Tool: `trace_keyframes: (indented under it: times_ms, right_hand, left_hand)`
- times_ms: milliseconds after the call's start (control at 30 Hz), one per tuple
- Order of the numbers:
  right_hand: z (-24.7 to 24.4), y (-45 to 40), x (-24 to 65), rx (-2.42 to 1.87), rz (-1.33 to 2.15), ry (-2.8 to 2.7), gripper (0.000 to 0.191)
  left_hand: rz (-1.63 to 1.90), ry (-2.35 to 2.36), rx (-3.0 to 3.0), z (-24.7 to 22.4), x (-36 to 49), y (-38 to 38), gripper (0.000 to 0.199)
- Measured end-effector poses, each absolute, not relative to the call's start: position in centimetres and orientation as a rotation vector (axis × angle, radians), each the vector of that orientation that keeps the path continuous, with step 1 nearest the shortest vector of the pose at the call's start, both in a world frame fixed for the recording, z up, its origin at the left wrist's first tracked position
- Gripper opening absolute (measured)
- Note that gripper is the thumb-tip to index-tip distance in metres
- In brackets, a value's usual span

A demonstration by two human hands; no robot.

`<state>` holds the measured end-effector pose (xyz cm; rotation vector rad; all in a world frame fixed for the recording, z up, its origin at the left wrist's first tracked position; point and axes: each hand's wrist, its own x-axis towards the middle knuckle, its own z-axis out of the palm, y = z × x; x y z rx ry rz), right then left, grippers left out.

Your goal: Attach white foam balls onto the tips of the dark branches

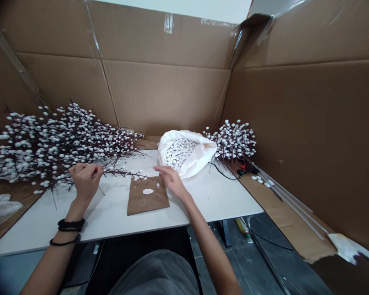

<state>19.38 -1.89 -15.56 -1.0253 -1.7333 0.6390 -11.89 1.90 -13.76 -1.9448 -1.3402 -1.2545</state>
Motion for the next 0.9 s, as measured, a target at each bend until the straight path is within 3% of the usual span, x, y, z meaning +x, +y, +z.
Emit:
trace_keyframes:
  times_ms: [133, 367, 533, 700, 900]
  right_hand:
    - [-15.6, -0.4, 22.7, -1.22, 0.369, -1.338, 0.051]
    - [-16.1, 3.1, 23.0, -1.439, 0.367, -1.57, 0.019]
    - [-16.1, 4.8, 21.5, -1.523, 0.366, -1.689, 0.02]
    - [-15.2, 4.3, 21.4, -1.447, 0.394, -1.585, 0.016]
    - [-10.6, 1.9, 20.8, -1.151, 0.53, -1.4, 0.022]
  left_hand:
    - [-1.271, -1.355, -1.966, -13.5, -12.4, 2.1, 0.037]
    - [-1.315, -1.441, -2.071, -13.3, -12.0, 2.1, 0.037]
    - [-1.394, -1.629, -2.042, -13.7, -11.9, 2.0, 0.038]
    - [-1.506, -1.855, -2.009, -14.3, -12.0, 1.8, 0.033]
    - [-1.822, -1.909, -2.12, -13.6, -10.8, 1.9, 0.045]
